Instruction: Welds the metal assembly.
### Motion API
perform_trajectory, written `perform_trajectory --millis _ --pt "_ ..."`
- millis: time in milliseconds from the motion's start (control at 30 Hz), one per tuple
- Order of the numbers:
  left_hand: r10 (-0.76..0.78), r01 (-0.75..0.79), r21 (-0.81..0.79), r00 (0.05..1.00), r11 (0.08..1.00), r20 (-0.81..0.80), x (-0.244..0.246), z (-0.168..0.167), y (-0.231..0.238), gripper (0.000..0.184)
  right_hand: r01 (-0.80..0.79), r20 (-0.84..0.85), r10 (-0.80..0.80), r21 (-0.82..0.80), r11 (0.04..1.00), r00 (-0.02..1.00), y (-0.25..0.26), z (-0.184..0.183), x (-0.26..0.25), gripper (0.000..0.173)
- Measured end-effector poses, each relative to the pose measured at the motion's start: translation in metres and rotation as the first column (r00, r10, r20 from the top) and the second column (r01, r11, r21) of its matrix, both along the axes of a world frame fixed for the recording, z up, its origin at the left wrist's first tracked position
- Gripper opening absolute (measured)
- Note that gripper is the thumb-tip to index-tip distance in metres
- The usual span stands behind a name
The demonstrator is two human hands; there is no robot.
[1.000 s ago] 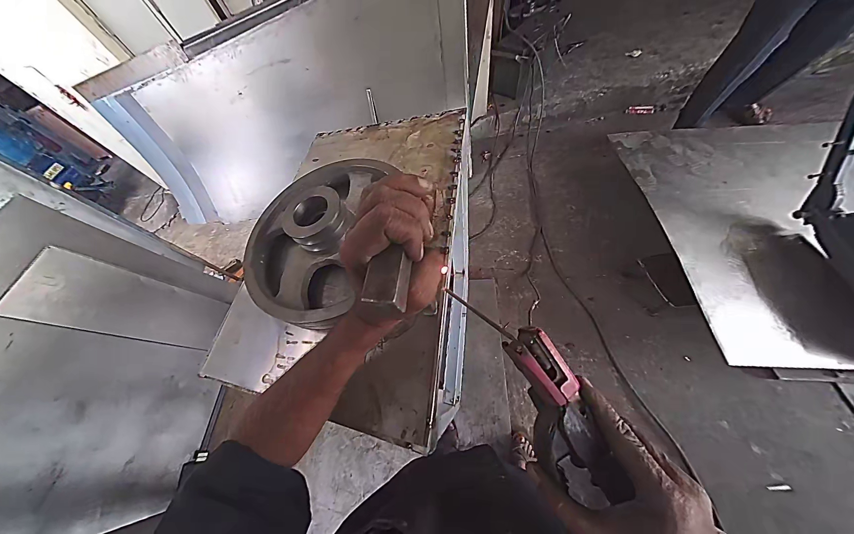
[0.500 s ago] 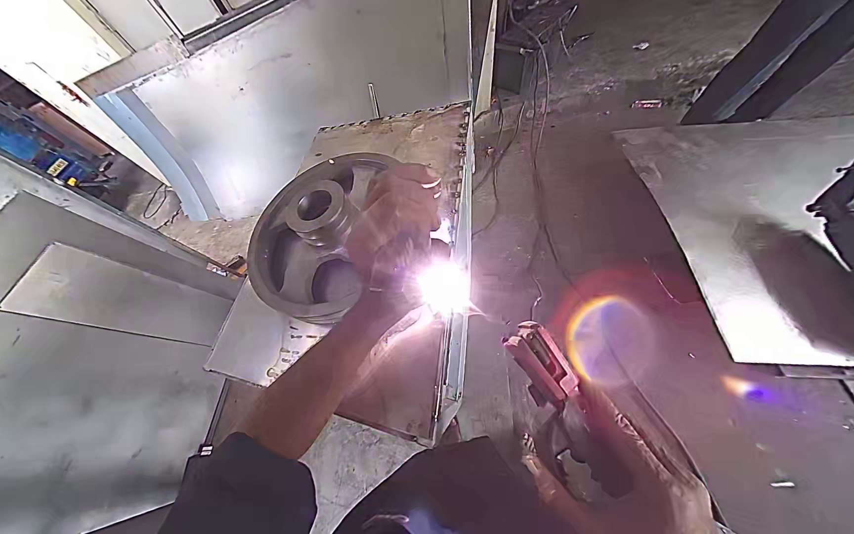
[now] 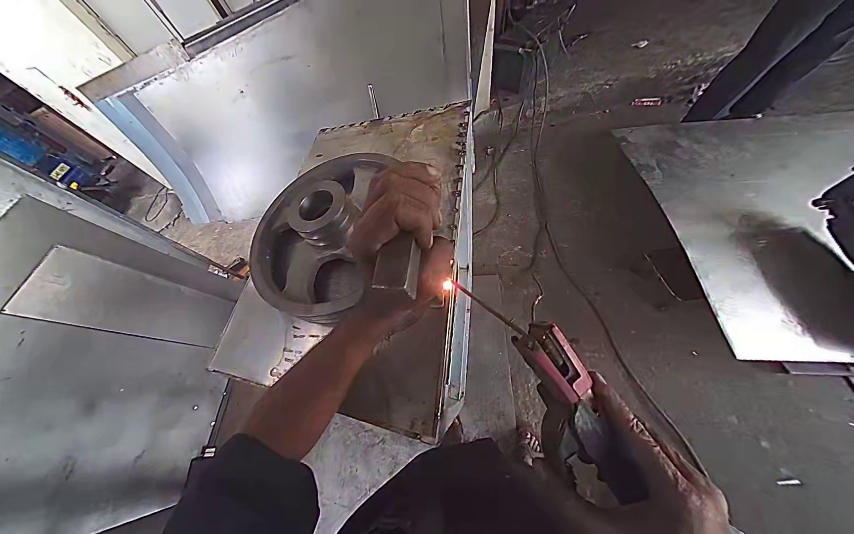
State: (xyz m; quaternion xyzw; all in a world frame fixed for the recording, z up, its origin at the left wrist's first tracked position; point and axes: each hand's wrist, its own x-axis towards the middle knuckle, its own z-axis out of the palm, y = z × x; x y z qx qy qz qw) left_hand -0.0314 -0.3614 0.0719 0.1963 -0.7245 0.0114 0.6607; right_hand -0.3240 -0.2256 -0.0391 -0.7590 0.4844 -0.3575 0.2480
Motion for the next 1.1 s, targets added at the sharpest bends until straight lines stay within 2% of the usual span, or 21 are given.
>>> perform_trajectory --millis 200,333,467,700,1100 --pt "0.016 -0.015 0.033 1.0 0.999 -0.005 -0.001 0.0 0.002 0.013 -0.004 0.007 0.003 0.056 0.998 1.0 0.006 -0.001 -0.006 0.101" --pt "0.041 -0.041 -0.045 0.999 0.998 -0.004 0.002 0.005 -0.003 0.014 -0.007 0.011 0.006 0.044 0.999 1.0 0.012 -0.002 -0.013 0.102" --pt "0.035 -0.035 0.001 0.999 0.999 0.012 0.001 0.017 0.023 0.015 -0.023 0.012 0.022 0.041 0.999 1.0 0.014 -0.001 -0.02 0.103" --pt "0.052 -0.054 0.067 0.998 0.996 0.033 -0.009 0.001 0.044 0.016 -0.06 0.014 0.06 0.052 0.997 0.998 0.014 -0.001 -0.02 0.103" --pt "0.072 -0.073 0.015 0.997 0.997 0.029 -0.01 -0.001 0.046 0.014 -0.073 -0.009 0.073 0.047 0.996 0.997 0.013 0.001 -0.013 0.098"
